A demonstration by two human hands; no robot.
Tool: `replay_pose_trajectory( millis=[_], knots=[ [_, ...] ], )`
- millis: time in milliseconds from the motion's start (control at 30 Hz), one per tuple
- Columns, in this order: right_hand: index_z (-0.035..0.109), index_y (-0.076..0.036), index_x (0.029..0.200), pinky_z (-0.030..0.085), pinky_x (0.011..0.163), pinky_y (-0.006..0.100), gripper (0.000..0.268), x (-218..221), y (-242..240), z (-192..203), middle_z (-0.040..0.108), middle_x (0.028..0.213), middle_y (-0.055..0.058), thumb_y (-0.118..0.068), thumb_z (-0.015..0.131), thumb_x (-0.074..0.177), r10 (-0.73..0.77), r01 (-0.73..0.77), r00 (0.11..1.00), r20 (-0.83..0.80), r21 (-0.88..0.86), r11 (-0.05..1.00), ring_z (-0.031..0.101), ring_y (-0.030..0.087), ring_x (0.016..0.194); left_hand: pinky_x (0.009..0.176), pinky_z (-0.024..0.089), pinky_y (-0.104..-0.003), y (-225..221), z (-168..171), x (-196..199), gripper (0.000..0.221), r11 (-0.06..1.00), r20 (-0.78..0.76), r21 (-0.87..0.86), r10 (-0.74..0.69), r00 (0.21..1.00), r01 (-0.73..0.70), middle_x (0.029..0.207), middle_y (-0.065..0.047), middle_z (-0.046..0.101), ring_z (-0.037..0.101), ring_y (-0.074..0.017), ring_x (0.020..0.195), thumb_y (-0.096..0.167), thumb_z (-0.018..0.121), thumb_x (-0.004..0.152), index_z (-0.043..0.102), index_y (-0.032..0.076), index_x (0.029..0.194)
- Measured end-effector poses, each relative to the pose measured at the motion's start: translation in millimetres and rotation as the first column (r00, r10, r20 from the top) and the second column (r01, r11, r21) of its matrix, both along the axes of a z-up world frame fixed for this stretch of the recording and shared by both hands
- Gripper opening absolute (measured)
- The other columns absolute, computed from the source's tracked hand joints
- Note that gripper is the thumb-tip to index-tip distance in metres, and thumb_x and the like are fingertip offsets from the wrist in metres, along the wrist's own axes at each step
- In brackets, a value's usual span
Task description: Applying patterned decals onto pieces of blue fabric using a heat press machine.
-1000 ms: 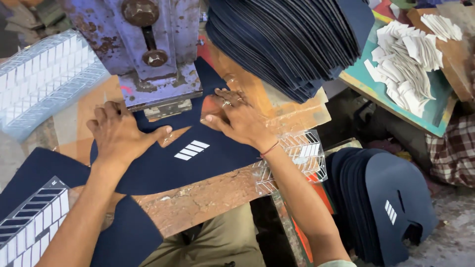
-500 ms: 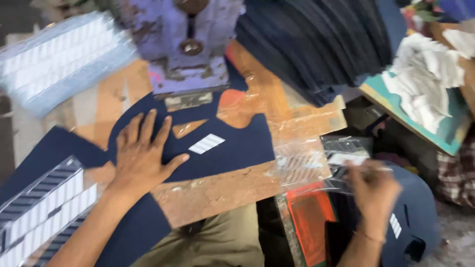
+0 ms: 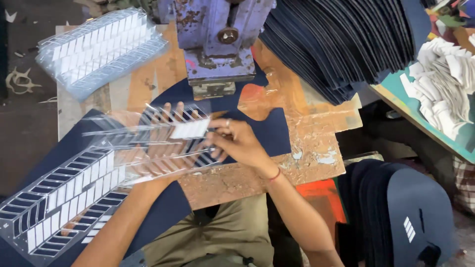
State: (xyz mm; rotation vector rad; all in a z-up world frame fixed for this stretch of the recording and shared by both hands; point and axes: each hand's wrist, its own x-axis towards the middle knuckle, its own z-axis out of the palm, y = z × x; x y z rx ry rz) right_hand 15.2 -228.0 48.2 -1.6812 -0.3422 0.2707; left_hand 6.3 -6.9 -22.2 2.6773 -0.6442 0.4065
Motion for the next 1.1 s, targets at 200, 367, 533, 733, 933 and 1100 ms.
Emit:
replay_pose_trajectory(
  millis=[200,367,533,733,933,1100],
  knots=[
    [0.057,0.003,0.13,0.06,0.052,0.028,0.038,69.6,-34.7,-76.1,0.076,0.086,0.011,-0.006,0.065,0.094,-0.253,0.25,0.954,-0.162,-0.035,0.968,0.072,0.015,0.061,0.125,0.016,-0.058,1.6,6.7,-6.7,0.08,0.999,0.087,0.031,0.006,0.996,-0.008,0.167,-0.024,0.03,0.018,-0.0437,0.157,0.058,0.057,0.098,0.044,0.008,0.159],
    [0.072,0.015,0.102,0.063,0.057,0.026,0.029,89.0,-37.2,-50.8,0.08,0.084,0.008,-0.014,0.072,0.1,-0.286,0.32,0.947,0.143,-0.426,0.846,0.078,0.012,0.066,0.123,0.018,-0.06,3.7,20.1,-5.7,0.074,0.993,0.038,-0.114,-0.03,0.999,0.034,0.162,-0.022,0.035,0.024,-0.0453,0.153,0.057,0.064,0.09,0.054,0.011,0.147],
    [0.059,0.003,0.13,0.061,0.053,0.024,0.044,68.9,-53.3,-60.1,0.068,0.087,0.001,-0.011,0.073,0.092,-0.216,0.211,0.976,-0.025,-0.117,0.97,0.066,0.005,0.069,0.119,0.027,-0.05,7.1,30.1,-11.6,0.065,0.963,-0.177,-0.265,-0.106,0.978,0.056,0.146,-0.025,0.054,0.035,-0.0419,0.15,0.057,0.071,0.086,0.064,0.011,0.131],
    [0.07,0.003,0.12,0.057,0.05,0.022,0.032,60.0,-38.0,-52.2,0.071,0.08,0.001,-0.011,0.076,0.092,-0.381,0.382,0.924,0.036,-0.159,0.91,0.064,0.005,0.063,0.122,0.026,-0.053,8.0,15.4,0.9,0.043,0.926,-0.09,-0.378,-0.022,0.996,-0.014,0.143,-0.02,0.061,0.043,-0.0403,0.145,0.037,0.054,0.103,0.067,0.006,0.131],
    [0.074,0.004,0.114,0.057,0.049,0.022,0.029,58.0,-32.9,-41.4,0.071,0.077,0.001,-0.009,0.079,0.089,-0.348,0.374,0.925,0.151,-0.219,0.901,0.063,0.003,0.06,0.123,0.023,-0.054,6.1,22.9,-3.2,0.04,0.919,-0.089,-0.394,-0.035,0.995,-0.003,0.145,-0.019,0.06,0.044,-0.0403,0.145,0.021,0.041,0.111,0.067,0.001,0.133],
    [0.074,0.003,0.116,0.058,0.049,0.022,0.029,59.2,-34.4,-44.5,0.072,0.078,0.0,-0.007,0.076,0.089,-0.35,0.373,0.926,0.139,-0.218,0.902,0.064,0.003,0.06,0.123,0.02,-0.056,8.4,18.6,-2.6,0.042,0.951,-0.086,-0.309,-0.038,0.996,0.009,0.149,-0.018,0.057,0.04,-0.04,0.148,0.022,0.04,0.11,0.064,0.004,0.138]
  ],
)
